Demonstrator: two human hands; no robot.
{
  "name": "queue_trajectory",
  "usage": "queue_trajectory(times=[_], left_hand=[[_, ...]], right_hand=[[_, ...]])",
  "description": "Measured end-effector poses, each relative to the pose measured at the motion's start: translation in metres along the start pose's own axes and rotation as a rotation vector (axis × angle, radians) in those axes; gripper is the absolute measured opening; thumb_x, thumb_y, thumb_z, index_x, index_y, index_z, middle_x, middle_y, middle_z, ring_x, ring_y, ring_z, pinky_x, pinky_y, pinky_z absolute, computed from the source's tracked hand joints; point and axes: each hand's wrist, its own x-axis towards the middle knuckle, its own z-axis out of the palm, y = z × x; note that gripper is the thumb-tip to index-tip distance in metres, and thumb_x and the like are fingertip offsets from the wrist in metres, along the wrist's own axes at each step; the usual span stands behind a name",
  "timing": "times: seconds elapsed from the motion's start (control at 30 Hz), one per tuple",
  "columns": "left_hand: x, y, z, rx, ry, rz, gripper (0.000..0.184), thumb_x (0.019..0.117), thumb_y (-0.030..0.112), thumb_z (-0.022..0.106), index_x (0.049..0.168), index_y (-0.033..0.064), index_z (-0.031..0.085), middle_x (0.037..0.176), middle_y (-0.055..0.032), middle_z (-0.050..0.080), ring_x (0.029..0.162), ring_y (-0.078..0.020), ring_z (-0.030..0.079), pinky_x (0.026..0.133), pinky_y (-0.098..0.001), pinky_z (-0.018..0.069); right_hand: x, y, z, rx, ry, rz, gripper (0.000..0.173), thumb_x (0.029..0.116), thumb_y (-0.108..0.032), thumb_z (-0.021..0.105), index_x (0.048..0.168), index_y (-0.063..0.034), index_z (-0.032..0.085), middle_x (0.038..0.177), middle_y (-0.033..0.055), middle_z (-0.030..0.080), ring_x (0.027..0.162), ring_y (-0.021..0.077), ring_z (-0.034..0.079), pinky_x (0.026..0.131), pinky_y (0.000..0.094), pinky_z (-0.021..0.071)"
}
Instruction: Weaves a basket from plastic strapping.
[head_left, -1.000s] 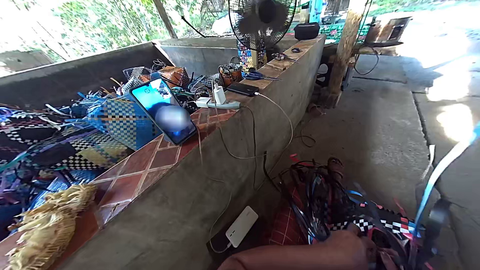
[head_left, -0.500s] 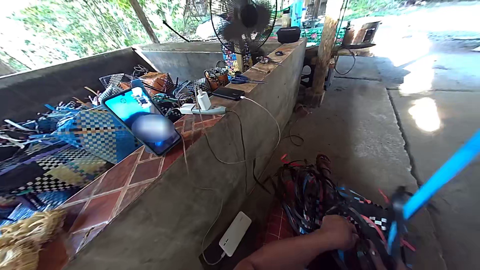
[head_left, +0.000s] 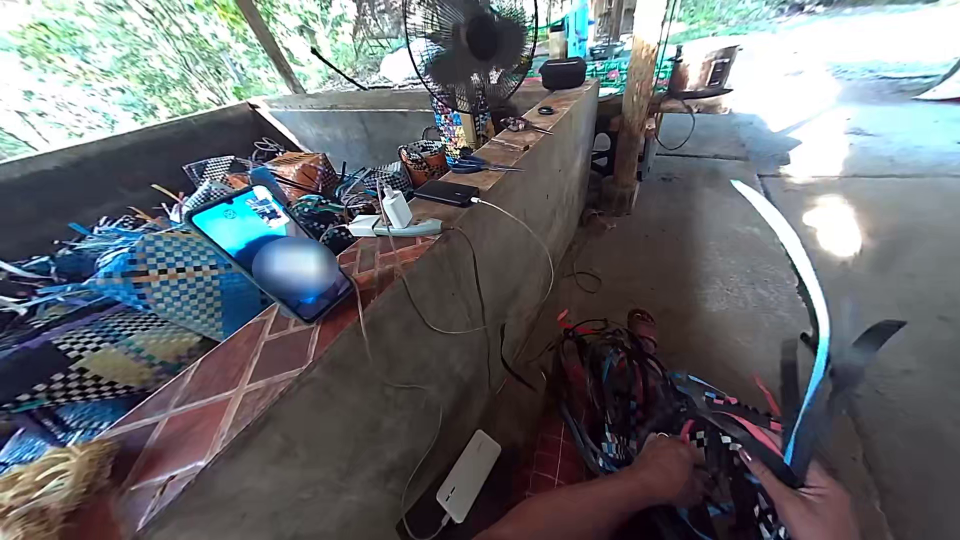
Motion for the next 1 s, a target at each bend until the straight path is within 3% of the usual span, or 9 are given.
queue_trajectory(times=[0.1,0.23,0.33,0.47,0.6,0.73,0.83,0.93,1.0], left_hand=[[-0.001,-0.001,-0.001,-0.088,0.015,-0.014,0.031,0.1052,0.016,0.055,0.129,-0.0009,0.064,0.128,-0.0253,0.066,0.126,-0.0419,0.060,0.110,-0.0627,0.0405],[-0.007,0.000,-0.001,-0.110,0.060,0.014,0.034,0.1036,0.014,0.057,0.136,0.0037,0.063,0.133,-0.0247,0.065,0.129,-0.0427,0.058,0.112,-0.0623,0.0381],[-0.020,0.001,-0.006,-0.149,0.191,0.027,0.028,0.1007,0.018,0.065,0.123,0.0029,0.072,0.128,-0.0284,0.063,0.124,-0.0440,0.058,0.110,-0.0577,0.0423],[-0.053,0.029,-0.021,-0.126,0.268,0.128,0.024,0.1019,0.019,0.064,0.109,0.0000,0.077,0.116,-0.0296,0.065,0.108,-0.0417,0.066,0.095,-0.0529,0.0545],[-0.038,0.045,-0.026,-0.159,0.054,-0.027,0.035,0.1044,0.011,0.053,0.137,0.0020,0.063,0.140,-0.0282,0.057,0.128,-0.0420,0.058,0.106,-0.0562,0.0490],[-0.001,0.037,-0.026,-0.217,0.048,-0.193,0.041,0.1096,0.031,0.048,0.134,-0.0006,0.058,0.120,-0.0276,0.068,0.117,-0.0437,0.065,0.099,-0.0623,0.0505],[0.013,0.029,-0.022,-0.175,0.015,-0.215,0.050,0.1058,0.042,0.056,0.138,0.0039,0.058,0.123,-0.0258,0.068,0.118,-0.0439,0.065,0.101,-0.0646,0.0486],[0.021,0.025,-0.016,-0.102,-0.031,-0.221,0.047,0.1041,0.039,0.060,0.138,0.0065,0.061,0.129,-0.0248,0.067,0.122,-0.0440,0.063,0.101,-0.0661,0.0474],[0.026,0.023,-0.013,-0.049,-0.048,-0.231,0.043,0.1057,0.039,0.056,0.134,0.0085,0.066,0.129,-0.0225,0.068,0.122,-0.0421,0.063,0.100,-0.0655,0.0481]], right_hand=[[0.006,0.040,0.007,-0.200,-0.141,0.245,0.044,0.0973,-0.019,0.067,0.122,0.0161,0.061,0.108,0.0326,0.067,0.101,0.0380,0.066,0.095,0.0564,0.0492],[0.001,0.055,0.028,0.059,0.031,0.232,0.028,0.0986,-0.013,0.062,0.110,0.0119,0.059,0.072,0.0008,0.058,0.060,0.0019,0.057,0.063,0.0232,0.0529],[-0.003,0.048,0.028,0.161,0.111,0.217,0.034,0.0982,-0.005,0.062,0.122,0.0188,0.054,0.094,0.0156,0.065,0.076,0.0069,0.065,0.076,0.0265,0.0575],[-0.003,0.048,0.021,0.132,0.170,0.179,0.033,0.0986,-0.011,0.062,0.116,0.0165,0.059,0.099,0.0143,0.066,0.084,0.0020,0.064,0.082,0.0223,0.0550],[-0.004,0.046,0.022,0.205,0.172,0.250,0.031,0.1016,-0.011,0.059,0.121,0.0133,0.057,0.101,0.0104,0.065,0.086,0.0017,0.065,0.081,0.0225,0.0570],[-0.008,0.053,0.026,0.511,0.103,0.353,0.025,0.1051,-0.011,0.048,0.123,0.0065,0.052,0.095,0.0024,0.068,0.080,0.0064,0.069,0.077,0.0278,0.0614],[-0.012,0.056,0.020,0.510,0.094,0.392,0.024,0.1065,-0.011,0.045,0.122,0.0053,0.054,0.095,0.0022,0.068,0.080,0.0070,0.070,0.078,0.0278,0.0616],[-0.018,0.044,0.013,0.182,0.069,0.228,0.034,0.0994,-0.007,0.058,0.122,0.0178,0.055,0.109,0.0161,0.065,0.097,0.0049,0.065,0.092,0.0229,0.0537],[-0.021,0.045,0.013,-0.003,0.056,0.192,0.040,0.0983,-0.012,0.063,0.124,0.0183,0.058,0.120,0.0293,0.063,0.109,0.0195,0.062,0.100,0.0333,0.0500]])
